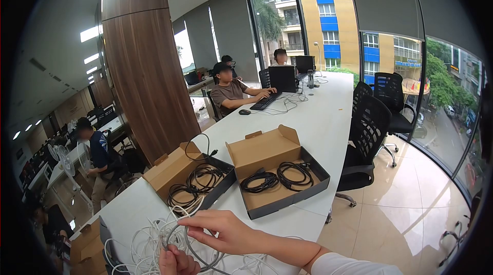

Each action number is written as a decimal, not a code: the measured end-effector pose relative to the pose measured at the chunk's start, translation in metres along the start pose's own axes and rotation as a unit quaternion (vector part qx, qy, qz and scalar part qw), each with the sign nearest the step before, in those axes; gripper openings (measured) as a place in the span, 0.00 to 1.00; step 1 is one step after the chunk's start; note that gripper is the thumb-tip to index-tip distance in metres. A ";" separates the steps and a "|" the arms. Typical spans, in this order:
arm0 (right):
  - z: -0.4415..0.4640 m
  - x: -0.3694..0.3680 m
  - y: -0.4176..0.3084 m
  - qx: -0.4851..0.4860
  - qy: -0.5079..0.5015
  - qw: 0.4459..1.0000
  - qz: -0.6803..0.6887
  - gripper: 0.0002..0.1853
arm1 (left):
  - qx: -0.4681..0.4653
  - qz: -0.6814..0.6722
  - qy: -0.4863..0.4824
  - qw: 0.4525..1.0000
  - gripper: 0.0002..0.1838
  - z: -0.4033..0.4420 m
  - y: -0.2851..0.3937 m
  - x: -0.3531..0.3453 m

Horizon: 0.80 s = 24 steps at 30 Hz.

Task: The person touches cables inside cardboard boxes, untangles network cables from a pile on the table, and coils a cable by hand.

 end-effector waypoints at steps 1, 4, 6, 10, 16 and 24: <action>0.000 -0.001 -0.001 0.016 0.000 1.000 -0.016 0.18 | 0.007 -0.011 0.001 1.000 0.10 0.000 -0.001 0.001; 0.000 -0.001 -0.003 0.026 0.017 0.999 -0.021 0.18 | 0.016 -0.011 0.005 1.000 0.11 -0.001 -0.002 -0.001; -0.001 -0.001 -0.001 0.000 0.019 1.000 -0.017 0.17 | 0.016 -0.005 -0.004 1.000 0.11 0.001 -0.004 0.002; -0.002 -0.006 0.002 -0.017 0.016 0.999 -0.029 0.16 | 0.028 0.008 0.039 0.999 0.11 0.001 -0.011 0.010; -0.003 -0.014 -0.004 0.072 -0.002 0.995 -0.073 0.16 | 0.031 -0.002 0.057 0.998 0.12 0.002 -0.018 0.014; -0.008 -0.025 -0.004 0.110 -0.021 0.987 -0.111 0.13 | 0.007 0.110 0.061 0.992 0.13 0.002 -0.016 0.004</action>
Point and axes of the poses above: each hand's wrist, its own z-axis towards the middle knuckle, its own x-axis out of the back of the hand, y = z × x, the point moved 9 cm from there along z, towards the middle knuckle, and after that the axes turned 7 degrees about z, right-handed, at the moved point
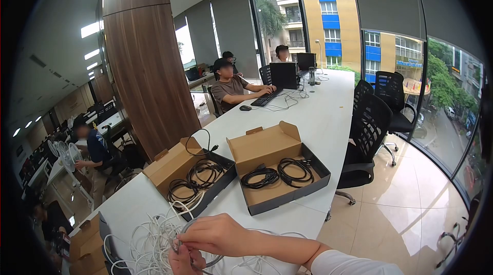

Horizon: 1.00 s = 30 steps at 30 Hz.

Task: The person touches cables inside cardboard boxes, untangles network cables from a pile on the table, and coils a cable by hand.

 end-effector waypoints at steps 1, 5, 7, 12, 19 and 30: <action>0.000 0.000 -0.001 0.004 0.000 1.000 -0.007 0.13 | -0.003 0.013 -0.002 1.000 0.13 0.000 0.003 -0.002; 0.001 0.003 -0.006 0.034 -0.001 0.999 -0.017 0.13 | -0.030 0.058 -0.030 0.997 0.15 0.000 0.007 -0.003; 0.003 0.006 -0.008 0.055 0.008 0.998 -0.013 0.14 | -0.047 0.061 -0.045 0.996 0.15 0.002 0.006 0.001; 0.012 0.019 -0.005 0.004 0.005 0.995 -0.100 0.20 | -0.047 0.067 -0.048 0.995 0.16 0.002 0.004 0.009; 0.002 0.008 0.031 -0.129 -0.070 0.988 0.038 0.13 | -0.062 0.033 -0.023 0.997 0.18 -0.002 0.018 0.006; -0.001 -0.002 0.039 -0.211 -0.127 0.956 0.161 0.10 | 0.013 -0.081 -0.079 0.993 0.18 -0.007 0.012 0.010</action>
Point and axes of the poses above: each hand's wrist, its own z-axis towards the middle knuckle, its own x-axis out of the back of the hand, y = z × x, the point moved 9 cm from there along z, towards the middle knuckle, and after that the axes turned 7 degrees about z, right-handed, at the moved point
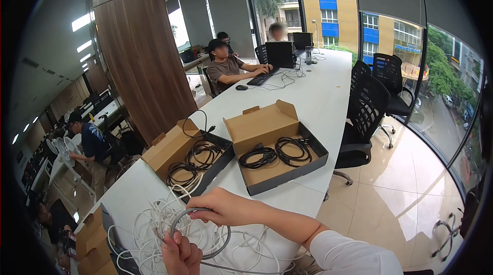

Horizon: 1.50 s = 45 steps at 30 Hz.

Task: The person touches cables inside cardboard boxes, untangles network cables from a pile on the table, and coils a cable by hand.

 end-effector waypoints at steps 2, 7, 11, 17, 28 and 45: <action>0.001 0.000 -0.001 0.014 0.007 1.000 -0.012 0.10 | 0.018 -0.049 -0.005 0.999 0.18 0.002 -0.002 0.005; 0.001 -0.001 0.002 -0.023 0.003 1.000 0.011 0.11 | 0.046 -0.132 -0.007 0.990 0.17 0.003 0.003 0.002; 0.000 0.001 -0.006 0.012 0.014 1.000 0.019 0.12 | 0.032 -0.154 -0.030 0.987 0.16 0.000 0.009 -0.008; -0.001 -0.001 0.008 -0.010 0.017 1.000 -0.001 0.18 | -0.050 -0.213 -0.087 0.972 0.15 -0.004 0.030 -0.017; -0.003 -0.005 0.000 -0.039 -0.025 0.998 0.050 0.20 | -0.069 -0.205 -0.038 0.975 0.15 -0.003 0.031 -0.013; -0.004 0.000 -0.016 -0.007 -0.001 0.997 -0.071 0.19 | -0.038 -0.105 -0.026 0.993 0.12 -0.003 0.024 -0.015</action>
Point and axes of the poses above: each hand's wrist, its own z-axis towards the middle knuckle, its own x-axis out of the back of the hand, y = z × x, the point moved 9 cm from there along z, towards the middle knuckle, and after that the axes turned 7 degrees about z, right-handed, at the moved point
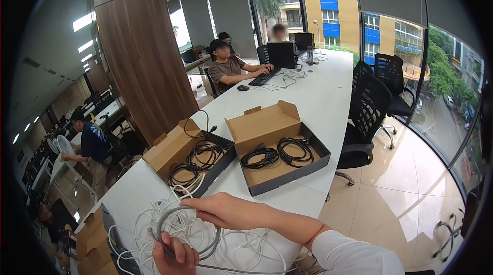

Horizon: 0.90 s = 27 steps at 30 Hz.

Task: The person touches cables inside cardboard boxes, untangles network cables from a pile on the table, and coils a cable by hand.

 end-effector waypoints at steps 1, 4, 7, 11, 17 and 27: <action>0.000 0.001 0.000 -0.002 0.002 1.000 0.003 0.19 | 0.022 0.003 -0.027 0.999 0.12 -0.001 -0.002 -0.004; 0.000 0.000 0.003 0.027 0.024 0.999 -0.007 0.20 | 0.040 -0.028 -0.053 0.997 0.12 -0.001 -0.004 -0.001; 0.001 0.000 0.007 0.046 0.043 0.998 -0.010 0.20 | 0.056 -0.021 -0.047 0.997 0.13 0.000 -0.006 0.004; 0.001 0.002 0.006 0.081 0.065 0.994 -0.016 0.20 | 0.069 0.005 -0.064 0.996 0.12 0.000 -0.008 0.008; 0.001 0.004 -0.001 0.097 0.079 0.992 -0.029 0.22 | 0.054 0.147 -0.021 0.987 0.17 -0.006 0.001 -0.006; 0.003 -0.005 -0.001 0.084 0.081 0.993 -0.010 0.23 | 0.032 -0.038 -0.095 0.994 0.14 -0.006 -0.003 -0.004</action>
Point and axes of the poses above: each hand's wrist, its own z-axis towards the middle knuckle, its own x-axis out of the back of the hand, y = z × x, the point moved 9 cm from there along z, towards the middle knuckle, and after that the axes turned 7 degrees about z, right-handed, at the moved point
